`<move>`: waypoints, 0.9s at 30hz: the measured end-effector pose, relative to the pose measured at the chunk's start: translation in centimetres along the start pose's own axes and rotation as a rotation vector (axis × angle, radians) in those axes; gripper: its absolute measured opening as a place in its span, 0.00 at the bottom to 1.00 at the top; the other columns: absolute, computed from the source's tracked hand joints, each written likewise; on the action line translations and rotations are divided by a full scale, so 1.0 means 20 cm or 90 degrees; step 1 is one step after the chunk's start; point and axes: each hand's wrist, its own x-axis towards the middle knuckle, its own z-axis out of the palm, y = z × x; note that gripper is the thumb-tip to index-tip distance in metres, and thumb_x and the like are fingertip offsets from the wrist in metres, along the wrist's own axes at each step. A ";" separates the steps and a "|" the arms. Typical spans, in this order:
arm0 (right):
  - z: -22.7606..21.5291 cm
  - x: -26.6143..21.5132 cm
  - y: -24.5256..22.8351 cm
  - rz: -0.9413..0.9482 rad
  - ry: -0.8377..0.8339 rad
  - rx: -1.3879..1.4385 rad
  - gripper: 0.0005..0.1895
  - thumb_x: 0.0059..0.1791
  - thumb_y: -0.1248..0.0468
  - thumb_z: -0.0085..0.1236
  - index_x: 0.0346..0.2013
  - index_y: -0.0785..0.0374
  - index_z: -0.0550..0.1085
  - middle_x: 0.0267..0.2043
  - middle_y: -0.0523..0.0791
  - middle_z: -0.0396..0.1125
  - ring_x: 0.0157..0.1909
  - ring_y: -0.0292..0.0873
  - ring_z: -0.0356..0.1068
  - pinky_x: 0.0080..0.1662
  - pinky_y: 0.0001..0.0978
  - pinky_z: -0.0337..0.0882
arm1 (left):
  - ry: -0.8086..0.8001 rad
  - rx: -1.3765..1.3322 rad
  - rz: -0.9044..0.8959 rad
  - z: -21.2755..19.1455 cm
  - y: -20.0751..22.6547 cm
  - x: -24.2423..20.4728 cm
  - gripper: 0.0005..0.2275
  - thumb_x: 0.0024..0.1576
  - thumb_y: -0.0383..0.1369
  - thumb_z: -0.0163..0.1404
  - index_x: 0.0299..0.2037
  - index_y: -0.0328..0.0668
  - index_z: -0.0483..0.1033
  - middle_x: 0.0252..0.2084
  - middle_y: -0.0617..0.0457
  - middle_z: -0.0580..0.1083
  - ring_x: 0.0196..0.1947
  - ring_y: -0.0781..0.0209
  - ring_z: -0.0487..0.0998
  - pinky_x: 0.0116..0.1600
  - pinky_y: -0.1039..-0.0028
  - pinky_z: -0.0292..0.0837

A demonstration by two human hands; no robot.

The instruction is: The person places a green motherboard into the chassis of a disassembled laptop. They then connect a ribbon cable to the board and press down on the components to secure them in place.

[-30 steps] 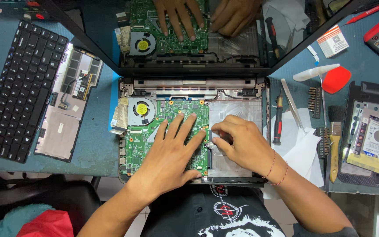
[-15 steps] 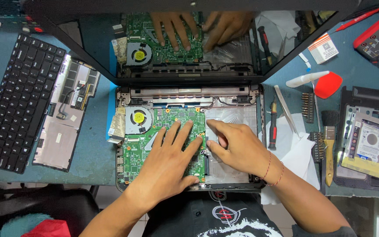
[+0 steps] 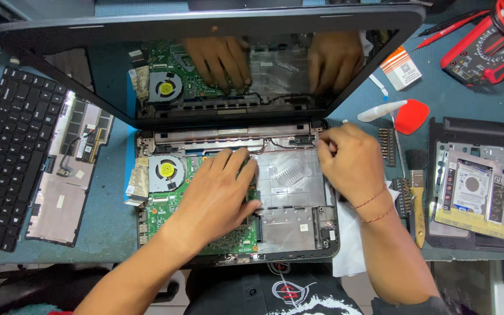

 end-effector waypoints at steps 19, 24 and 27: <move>-0.07 0.01 0.02 -0.007 -0.125 0.154 0.06 0.41 0.62 0.58 0.30 0.51 0.80 0.20 0.45 0.65 0.30 0.49 0.69 0.37 0.36 0.70 | 0.108 0.009 -0.034 0.04 0.05 0.22 0.22 0.47 0.39 0.54 0.48 0.33 0.73 0.45 0.42 0.66 0.45 0.45 0.67 0.43 0.63 0.64; -0.06 0.01 0.01 -0.004 -0.128 0.150 0.05 0.41 0.62 0.58 0.29 0.51 0.80 0.19 0.44 0.65 0.29 0.48 0.69 0.36 0.35 0.70 | 0.107 -0.044 -0.036 0.05 0.03 0.21 0.22 0.47 0.39 0.53 0.50 0.34 0.72 0.46 0.42 0.67 0.46 0.44 0.67 0.44 0.62 0.62; -0.06 0.02 0.02 -0.007 -0.125 0.156 0.05 0.40 0.62 0.59 0.30 0.51 0.80 0.18 0.44 0.64 0.28 0.48 0.69 0.36 0.35 0.70 | 0.138 -0.036 -0.036 0.09 0.02 0.20 0.20 0.50 0.40 0.50 0.48 0.32 0.72 0.45 0.41 0.68 0.46 0.45 0.68 0.45 0.62 0.62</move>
